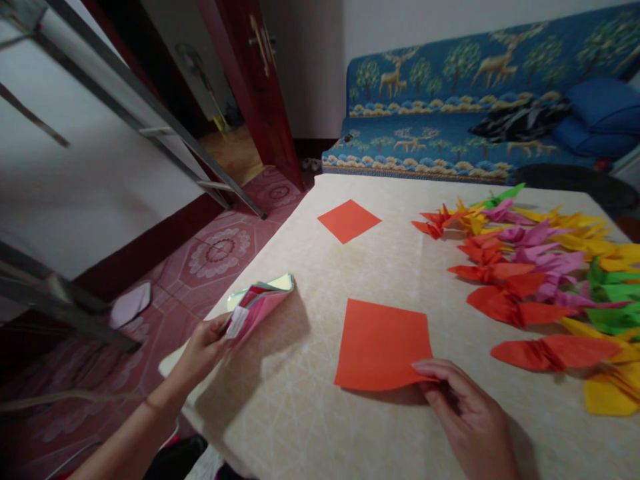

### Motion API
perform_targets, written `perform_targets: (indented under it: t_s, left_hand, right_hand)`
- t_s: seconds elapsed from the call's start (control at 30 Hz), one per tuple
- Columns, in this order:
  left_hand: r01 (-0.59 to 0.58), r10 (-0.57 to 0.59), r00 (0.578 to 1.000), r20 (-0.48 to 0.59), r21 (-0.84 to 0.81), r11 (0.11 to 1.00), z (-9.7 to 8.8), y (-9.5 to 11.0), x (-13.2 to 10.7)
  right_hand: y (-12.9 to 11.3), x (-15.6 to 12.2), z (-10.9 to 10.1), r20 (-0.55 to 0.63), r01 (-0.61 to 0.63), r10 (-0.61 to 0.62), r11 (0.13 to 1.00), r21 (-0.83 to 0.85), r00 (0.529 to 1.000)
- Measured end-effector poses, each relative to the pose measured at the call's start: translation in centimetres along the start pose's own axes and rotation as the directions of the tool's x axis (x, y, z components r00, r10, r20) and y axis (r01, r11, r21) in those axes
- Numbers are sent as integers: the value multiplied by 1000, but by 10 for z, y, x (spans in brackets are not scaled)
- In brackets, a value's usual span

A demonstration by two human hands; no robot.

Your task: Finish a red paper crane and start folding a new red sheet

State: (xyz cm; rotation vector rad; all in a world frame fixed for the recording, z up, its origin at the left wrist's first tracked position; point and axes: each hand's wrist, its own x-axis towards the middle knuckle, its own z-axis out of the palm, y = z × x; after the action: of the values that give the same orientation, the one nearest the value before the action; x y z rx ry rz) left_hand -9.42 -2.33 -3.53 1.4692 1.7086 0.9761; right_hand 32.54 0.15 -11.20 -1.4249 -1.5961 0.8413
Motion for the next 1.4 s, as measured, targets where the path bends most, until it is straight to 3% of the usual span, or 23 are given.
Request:
perform_targets:
  t_s: [0.3,0.73,0.9,1.07,1.17,1.4]
  left_hand:
    - [37,-34,999,-28,101,994,7,5,-6]
    - [89,-81,994,-70,121,989,11,10,-7]
    - [-40,40,999,7,323,946,15,2,-11]
    - [-299,277,951,136,623,722,28,-13,-15]
    - [-354,330,928,172,683,639,32,-20,-15]
    - [-341,314,935,166,662,667,29,-20,-9]
  right_hand:
    - [-18,4,-1,-14,27,-27,1000,15,1000]
    - [-11,4,-1,-2,54,-54,998,-12,999]
    - [-10,3,-1,3,43,-43,999,10,999]
    - [-4,1,1,19,42,-43,999,29,999]
    - [-2,1,1,22,50,-50,998,32,998]
    - [-4,1,1,19,48,-49,998,32,999]
